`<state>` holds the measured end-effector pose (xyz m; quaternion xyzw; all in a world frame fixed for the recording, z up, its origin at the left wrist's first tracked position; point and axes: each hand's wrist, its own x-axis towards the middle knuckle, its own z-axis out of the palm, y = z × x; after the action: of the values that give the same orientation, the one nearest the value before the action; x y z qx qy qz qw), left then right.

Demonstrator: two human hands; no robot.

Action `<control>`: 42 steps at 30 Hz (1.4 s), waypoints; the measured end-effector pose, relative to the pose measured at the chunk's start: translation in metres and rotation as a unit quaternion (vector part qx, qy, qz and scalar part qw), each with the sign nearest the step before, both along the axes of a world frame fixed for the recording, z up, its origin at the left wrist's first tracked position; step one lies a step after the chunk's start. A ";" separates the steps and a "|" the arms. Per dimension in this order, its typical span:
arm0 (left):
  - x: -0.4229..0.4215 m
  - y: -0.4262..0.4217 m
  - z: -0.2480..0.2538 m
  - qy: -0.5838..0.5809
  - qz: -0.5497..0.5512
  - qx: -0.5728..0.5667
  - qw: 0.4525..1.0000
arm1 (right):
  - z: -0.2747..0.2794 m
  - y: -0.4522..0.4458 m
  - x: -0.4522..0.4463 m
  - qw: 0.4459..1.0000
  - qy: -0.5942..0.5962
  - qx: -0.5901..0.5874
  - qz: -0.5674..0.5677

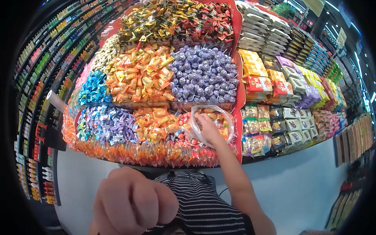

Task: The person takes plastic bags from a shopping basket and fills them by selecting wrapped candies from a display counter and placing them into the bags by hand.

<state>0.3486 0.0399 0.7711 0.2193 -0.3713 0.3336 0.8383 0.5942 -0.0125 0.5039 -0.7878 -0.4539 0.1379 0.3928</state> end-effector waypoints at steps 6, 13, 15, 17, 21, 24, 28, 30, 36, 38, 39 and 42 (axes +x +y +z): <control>-0.025 0.005 0.013 0.147 -0.083 -0.008 0.986 | 0.001 0.003 -0.001 1.000 0.018 -0.012 -0.005; 0.005 -0.030 0.002 -0.082 0.014 -0.184 0.979 | 0.004 0.003 -0.004 1.000 0.015 -0.015 -0.009; -0.018 -0.006 0.008 0.025 -0.003 -0.084 0.996 | 0.005 0.003 -0.004 1.000 0.010 -0.017 -0.009; -0.024 0.003 0.010 0.132 -0.019 0.019 0.991 | -0.001 0.002 -0.001 1.000 0.016 -0.021 -0.009; -0.010 0.003 -0.005 0.046 -0.009 0.039 0.998 | 0.001 0.002 -0.002 1.000 0.010 -0.022 -0.009; -0.008 0.003 -0.001 0.025 -0.005 0.045 0.999 | 0.000 0.002 -0.001 1.000 0.009 -0.009 0.001; -0.018 0.011 -0.006 0.102 0.026 0.093 0.990 | -0.002 0.002 0.001 1.000 0.013 -0.008 -0.003; -0.008 0.002 -0.010 0.123 0.088 0.085 0.985 | -0.002 0.002 0.000 1.000 -0.001 -0.005 0.001; 0.043 0.035 -0.058 0.203 0.219 0.141 0.944 | -0.003 0.002 -0.001 1.000 0.025 -0.004 -0.011; 0.046 0.038 -0.063 0.207 0.222 0.149 0.941 | -0.012 0.003 0.005 0.999 0.028 0.005 -0.014; 0.047 0.039 -0.063 0.213 0.231 0.151 0.937 | -0.012 0.002 0.003 0.999 0.024 0.018 -0.011; 0.047 0.039 -0.062 0.219 0.240 0.158 0.932 | -0.009 0.002 0.000 0.999 0.022 0.028 -0.008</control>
<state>0.3959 0.0793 0.7092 0.4994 -0.1627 0.4055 0.7482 0.5943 -0.0103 0.4948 -0.7768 -0.4422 0.1395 0.4262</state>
